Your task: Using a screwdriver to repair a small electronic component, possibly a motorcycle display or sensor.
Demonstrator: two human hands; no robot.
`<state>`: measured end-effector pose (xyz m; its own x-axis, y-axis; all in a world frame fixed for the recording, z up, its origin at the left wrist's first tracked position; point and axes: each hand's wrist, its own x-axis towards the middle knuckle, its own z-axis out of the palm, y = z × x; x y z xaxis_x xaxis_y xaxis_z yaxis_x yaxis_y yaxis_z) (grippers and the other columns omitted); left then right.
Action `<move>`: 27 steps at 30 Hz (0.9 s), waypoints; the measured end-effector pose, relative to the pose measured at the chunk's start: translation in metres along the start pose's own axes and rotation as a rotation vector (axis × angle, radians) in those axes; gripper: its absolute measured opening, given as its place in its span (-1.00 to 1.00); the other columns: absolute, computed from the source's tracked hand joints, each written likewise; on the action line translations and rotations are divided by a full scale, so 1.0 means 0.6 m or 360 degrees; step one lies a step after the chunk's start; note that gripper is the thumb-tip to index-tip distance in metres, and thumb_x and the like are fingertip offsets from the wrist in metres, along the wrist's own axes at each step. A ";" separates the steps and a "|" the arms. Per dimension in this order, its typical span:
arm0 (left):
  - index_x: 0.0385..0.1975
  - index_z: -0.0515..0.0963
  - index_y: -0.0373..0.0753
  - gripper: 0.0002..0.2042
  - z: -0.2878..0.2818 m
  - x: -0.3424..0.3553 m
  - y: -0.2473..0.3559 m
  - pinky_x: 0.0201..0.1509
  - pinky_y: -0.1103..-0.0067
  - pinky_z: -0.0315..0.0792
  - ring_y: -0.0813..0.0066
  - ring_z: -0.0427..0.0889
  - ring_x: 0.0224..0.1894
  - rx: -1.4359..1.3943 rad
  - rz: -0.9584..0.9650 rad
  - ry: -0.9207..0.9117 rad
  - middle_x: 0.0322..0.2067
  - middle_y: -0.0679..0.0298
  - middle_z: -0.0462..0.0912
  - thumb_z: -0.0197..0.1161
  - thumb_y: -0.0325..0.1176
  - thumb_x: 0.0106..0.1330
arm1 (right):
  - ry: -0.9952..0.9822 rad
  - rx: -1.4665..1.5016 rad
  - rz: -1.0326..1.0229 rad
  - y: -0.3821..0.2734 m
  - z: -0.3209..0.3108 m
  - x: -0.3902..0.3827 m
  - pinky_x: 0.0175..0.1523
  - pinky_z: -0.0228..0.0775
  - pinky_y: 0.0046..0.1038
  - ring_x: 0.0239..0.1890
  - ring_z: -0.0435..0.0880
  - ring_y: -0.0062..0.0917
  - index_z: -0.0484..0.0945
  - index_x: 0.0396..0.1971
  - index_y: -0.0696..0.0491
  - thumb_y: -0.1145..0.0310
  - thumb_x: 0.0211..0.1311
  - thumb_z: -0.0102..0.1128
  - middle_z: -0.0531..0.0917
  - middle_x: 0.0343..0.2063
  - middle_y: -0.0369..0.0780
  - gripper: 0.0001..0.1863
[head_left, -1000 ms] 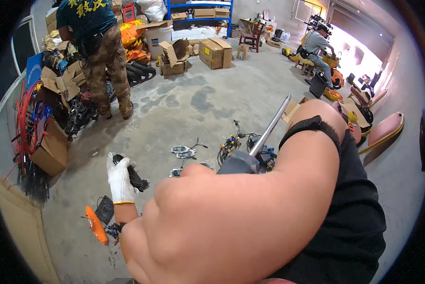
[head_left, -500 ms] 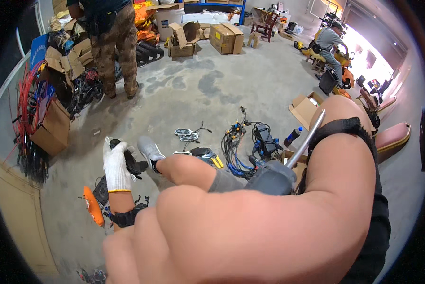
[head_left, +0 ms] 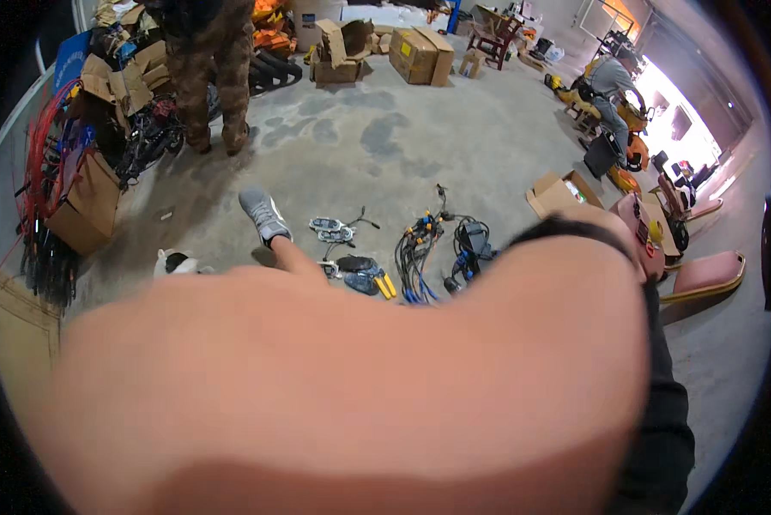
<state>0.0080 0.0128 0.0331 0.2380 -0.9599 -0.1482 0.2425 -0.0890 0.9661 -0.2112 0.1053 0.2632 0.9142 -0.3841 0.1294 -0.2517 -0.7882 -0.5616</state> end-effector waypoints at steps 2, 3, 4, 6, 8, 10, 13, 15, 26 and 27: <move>0.07 0.32 -0.19 -0.42 -0.021 -0.013 0.005 0.01 0.43 0.49 0.37 0.55 -0.11 0.0008 0.0105 -0.0212 -0.10 0.26 0.48 0.42 -0.41 0.01 | 0.0009 0.0187 0.0196 0.075 0.027 0.031 -0.22 0.53 -0.16 -0.34 0.68 -0.06 0.65 -0.53 0.20 0.27 -0.02 0.22 0.66 -0.51 0.04 -0.73; 0.08 0.32 -0.18 -0.39 -0.030 -0.013 0.008 0.04 0.43 0.49 0.36 0.54 -0.08 0.0023 0.0114 -0.0222 -0.08 0.26 0.48 0.44 -0.41 0.00 | 0.0023 0.0257 0.0313 0.111 0.041 0.048 -0.22 0.53 -0.16 -0.33 0.68 -0.05 0.65 -0.53 0.21 0.27 -0.02 0.22 0.66 -0.51 0.05 -0.73; 0.10 0.31 -0.18 -0.37 -0.039 -0.009 0.009 0.07 0.42 0.48 0.36 0.54 -0.05 0.0024 0.0134 -0.0229 -0.06 0.26 0.48 0.45 -0.40 -0.02 | 0.0010 0.0124 0.0403 0.152 0.054 0.063 -0.12 0.53 -0.17 -0.30 0.71 -0.14 0.67 -0.36 0.17 0.27 0.10 0.25 0.71 -0.45 -0.05 -0.74; -0.17 0.48 -0.19 -0.85 -0.051 0.011 0.007 -0.20 0.53 0.57 0.38 0.64 -0.30 -0.0040 -0.0107 0.0254 -0.32 0.29 0.58 0.20 -0.37 0.32 | 0.0076 0.0207 0.0581 0.243 0.085 0.087 -0.23 0.54 -0.23 -0.36 0.73 -0.24 0.67 -0.32 0.19 0.27 0.13 0.26 0.72 -0.42 -0.07 -0.72; -0.21 0.47 -0.21 -0.86 -0.068 0.022 -0.004 -0.31 0.49 0.58 0.33 0.64 -0.38 -0.0164 -0.0002 0.0442 -0.35 0.27 0.59 0.22 -0.39 0.29 | 0.0000 0.0518 0.0670 0.332 0.120 0.105 -0.35 0.56 -0.34 -0.43 0.74 -0.40 0.67 -0.29 0.17 0.28 0.18 0.26 0.72 -0.41 -0.11 -0.75; -0.19 0.47 -0.21 -0.85 -0.090 0.029 -0.014 -0.32 0.46 0.60 0.32 0.64 -0.37 -0.0239 -0.0015 0.0497 -0.35 0.24 0.59 0.22 -0.40 0.29 | 0.0178 0.0979 0.0773 0.418 0.170 0.133 -0.47 0.52 -0.47 -0.50 0.71 -0.51 0.64 -0.19 0.14 0.29 0.22 0.25 0.70 -0.40 -0.19 -0.74; -0.05 0.45 -0.22 -0.75 -0.117 0.038 -0.022 -0.25 0.40 0.62 0.30 0.65 -0.32 -0.0319 -0.0043 0.0542 -0.24 0.22 0.58 0.19 -0.46 0.28 | 0.0425 0.1534 0.0856 0.541 0.292 0.161 -0.36 0.51 -0.43 -0.47 0.65 -0.50 0.68 -0.21 0.15 0.32 0.16 0.27 0.71 -0.44 -0.19 -0.74; 0.09 0.39 -0.23 -0.63 -0.121 0.042 -0.023 -0.19 0.37 0.63 0.28 0.65 -0.28 -0.0296 -0.0096 0.0528 -0.11 0.21 0.57 0.14 -0.54 0.27 | 0.0387 0.2017 0.1260 0.616 0.401 0.169 -0.61 0.39 -0.43 -0.69 0.51 -0.54 0.63 -0.26 0.13 0.26 0.30 0.21 0.58 -0.61 -0.23 -0.77; 0.27 0.30 -0.30 -0.51 -0.036 -0.077 0.043 -0.17 0.53 0.56 0.45 0.61 -0.26 0.0094 0.0221 0.0491 -0.04 0.13 0.58 0.16 -0.42 0.34 | 0.0621 0.0558 0.1382 0.755 0.805 0.052 -0.04 0.49 -0.20 -0.13 0.66 -0.15 0.58 -0.08 0.09 0.29 0.16 0.27 0.69 -0.32 -0.04 -0.66; 0.32 0.23 -0.36 -0.46 -0.033 -0.077 0.045 -0.09 0.54 0.53 0.48 0.59 -0.20 0.0127 0.0200 0.0497 0.11 0.12 0.53 0.15 -0.44 0.34 | 0.0647 0.0337 0.1330 0.754 0.821 0.042 -0.05 0.51 -0.21 -0.15 0.67 -0.18 0.55 -0.04 0.08 0.29 0.20 0.22 0.69 -0.33 -0.07 -0.66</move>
<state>0.0223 0.0600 0.0616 0.5408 -0.8380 -0.0726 0.1215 -0.0077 0.9926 -0.1453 -0.0243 -0.3904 0.2742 -0.9530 -0.1292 -0.6743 -0.0948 -0.7323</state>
